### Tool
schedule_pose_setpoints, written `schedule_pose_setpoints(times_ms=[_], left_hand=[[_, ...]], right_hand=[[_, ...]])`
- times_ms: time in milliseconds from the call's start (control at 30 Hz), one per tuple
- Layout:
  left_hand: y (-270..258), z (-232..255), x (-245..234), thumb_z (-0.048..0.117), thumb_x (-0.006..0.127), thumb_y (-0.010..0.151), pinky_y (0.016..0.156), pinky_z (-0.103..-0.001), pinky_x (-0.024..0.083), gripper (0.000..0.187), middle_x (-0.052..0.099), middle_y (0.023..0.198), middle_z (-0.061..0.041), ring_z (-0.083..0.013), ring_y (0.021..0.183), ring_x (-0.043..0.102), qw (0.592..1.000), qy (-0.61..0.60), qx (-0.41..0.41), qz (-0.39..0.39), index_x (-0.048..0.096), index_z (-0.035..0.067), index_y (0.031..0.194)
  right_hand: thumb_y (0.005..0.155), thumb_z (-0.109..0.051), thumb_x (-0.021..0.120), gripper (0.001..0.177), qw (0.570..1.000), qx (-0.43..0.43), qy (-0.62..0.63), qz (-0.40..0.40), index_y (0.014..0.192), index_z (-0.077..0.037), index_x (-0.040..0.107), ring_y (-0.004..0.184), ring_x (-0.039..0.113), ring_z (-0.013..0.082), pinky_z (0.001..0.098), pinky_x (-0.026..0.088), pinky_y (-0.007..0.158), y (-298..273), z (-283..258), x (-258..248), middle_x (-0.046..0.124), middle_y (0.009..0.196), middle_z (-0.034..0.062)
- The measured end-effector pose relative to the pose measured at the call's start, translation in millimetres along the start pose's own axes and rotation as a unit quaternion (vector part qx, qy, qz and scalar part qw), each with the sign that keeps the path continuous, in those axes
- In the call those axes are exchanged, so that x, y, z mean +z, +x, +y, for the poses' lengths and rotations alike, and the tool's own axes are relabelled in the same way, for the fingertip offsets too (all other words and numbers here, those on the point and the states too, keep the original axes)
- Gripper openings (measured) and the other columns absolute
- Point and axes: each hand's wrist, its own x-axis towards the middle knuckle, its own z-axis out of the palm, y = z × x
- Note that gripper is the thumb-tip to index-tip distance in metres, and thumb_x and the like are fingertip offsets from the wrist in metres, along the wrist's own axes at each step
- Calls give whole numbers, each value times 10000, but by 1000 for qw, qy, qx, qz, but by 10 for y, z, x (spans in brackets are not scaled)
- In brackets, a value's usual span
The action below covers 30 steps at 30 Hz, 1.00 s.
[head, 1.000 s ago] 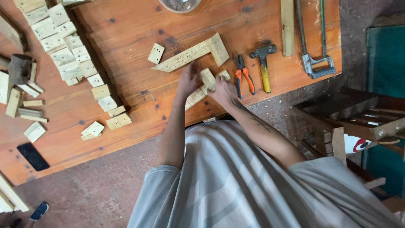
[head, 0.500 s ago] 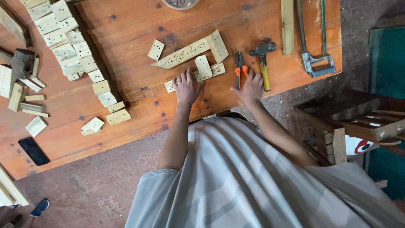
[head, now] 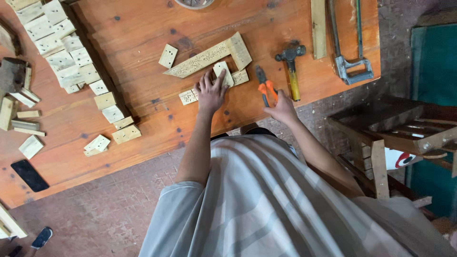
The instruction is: The person handles wooden blocks on a workbench and uses pliers to remove metal fasteners from the wood. They turn the blocks over to use the tool on different sides and set the items back down on the table.
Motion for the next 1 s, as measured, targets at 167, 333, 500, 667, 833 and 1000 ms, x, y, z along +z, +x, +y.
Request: schedule_pose_setpoints(times_ms=[167,333,500,667,833,1000], left_hand=[[-11,-8,-42,662,386,1033,1096,-582,269,546,330,1561,-91,-340,1451,318,999,-35,-22,-33,358,498,1553],[-51,-157,-102,514,720,932,1176,-613,281,903,284,1580,-142,-396,1458,336,985,-122,-39,-117,185,346,1640],[-248,-205,-190,583,627,963,1221,-600,214,960,273,1607,-196,-395,1498,278,989,-108,-51,-85,141,152,1671],[-308,-118,-205,641,500,1004,1259,-601,134,887,238,1663,-167,-362,1553,229,993,-92,-46,-60,214,112,1656],[-288,-76,-245,708,368,1031,1255,-606,115,827,263,1655,-125,-335,1550,222,992,-74,-54,-86,260,153,1635],[-246,-109,-28,615,421,1030,1244,-598,103,697,267,1632,-96,-326,1524,225,992,-70,-70,-76,338,188,1574]], right_hand=[[808,-718,743,734,998,-62,15,-25,1154,-85,610,1029,696,470,528,530,896,-354,-507,7,699,957,278],[981,-602,598,392,992,-124,-28,-26,1091,-227,627,946,724,401,513,566,797,115,-304,524,727,841,161],[909,-589,691,453,989,-140,-49,4,1032,-158,630,897,732,422,533,567,777,167,-365,631,719,793,181],[873,-581,744,493,985,-164,-54,17,938,-110,615,857,737,425,551,564,729,212,-436,605,715,753,166],[749,-910,589,914,992,-90,-89,-22,1122,-78,535,978,717,495,569,579,797,16,-769,468,717,1015,310],[649,-722,807,998,989,-100,-104,-12,1280,-60,408,1057,687,511,621,549,859,-13,-793,437,671,1148,326]])
